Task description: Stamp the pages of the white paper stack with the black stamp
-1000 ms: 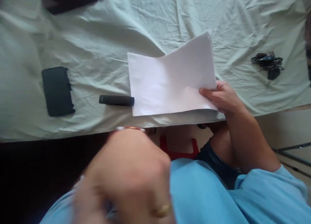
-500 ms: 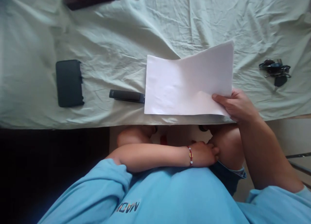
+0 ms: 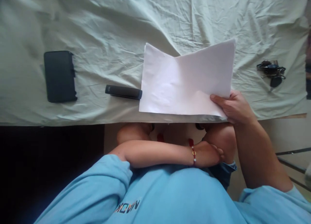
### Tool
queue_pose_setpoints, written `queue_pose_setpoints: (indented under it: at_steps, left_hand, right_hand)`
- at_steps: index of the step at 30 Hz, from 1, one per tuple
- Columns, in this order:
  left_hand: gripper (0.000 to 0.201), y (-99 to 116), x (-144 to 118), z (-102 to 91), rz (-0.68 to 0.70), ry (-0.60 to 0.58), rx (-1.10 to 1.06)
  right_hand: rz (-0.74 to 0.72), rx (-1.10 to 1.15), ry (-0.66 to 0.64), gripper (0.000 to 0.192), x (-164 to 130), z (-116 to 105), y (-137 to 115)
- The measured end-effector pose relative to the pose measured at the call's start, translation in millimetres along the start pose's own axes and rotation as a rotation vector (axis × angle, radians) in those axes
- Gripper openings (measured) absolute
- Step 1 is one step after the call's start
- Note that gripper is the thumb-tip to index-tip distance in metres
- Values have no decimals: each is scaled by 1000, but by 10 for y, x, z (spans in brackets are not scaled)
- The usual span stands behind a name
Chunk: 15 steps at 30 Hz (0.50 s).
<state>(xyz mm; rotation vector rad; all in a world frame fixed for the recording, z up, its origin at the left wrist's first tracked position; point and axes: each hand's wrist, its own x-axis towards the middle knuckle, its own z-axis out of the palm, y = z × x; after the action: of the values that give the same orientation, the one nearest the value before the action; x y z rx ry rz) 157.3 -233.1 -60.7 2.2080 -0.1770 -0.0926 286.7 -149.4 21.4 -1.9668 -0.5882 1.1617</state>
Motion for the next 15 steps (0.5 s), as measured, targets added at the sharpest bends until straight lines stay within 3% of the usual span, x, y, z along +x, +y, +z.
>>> queue_pose_setpoints:
  at_steps: [5, 8, 11, 15]
  left_hand:
    - [34, -87, -115, -181, -222, 109, -35]
    - [39, -74, -161, -250, -349, 99, -48]
    - [39, -46, -191, -398, -314, -11, -37]
    - [27, 19, -348, -748, -251, -265, -1]
  right_hand:
    - [-49, 143, 62, 44, -53, 34, 153]
    - [-110, 252, 158, 50, -108, 82, 209]
    - [-204, 327, 211, 48, -133, 155, 213]
    - [-230, 271, 143, 41, -33, 297, 212]
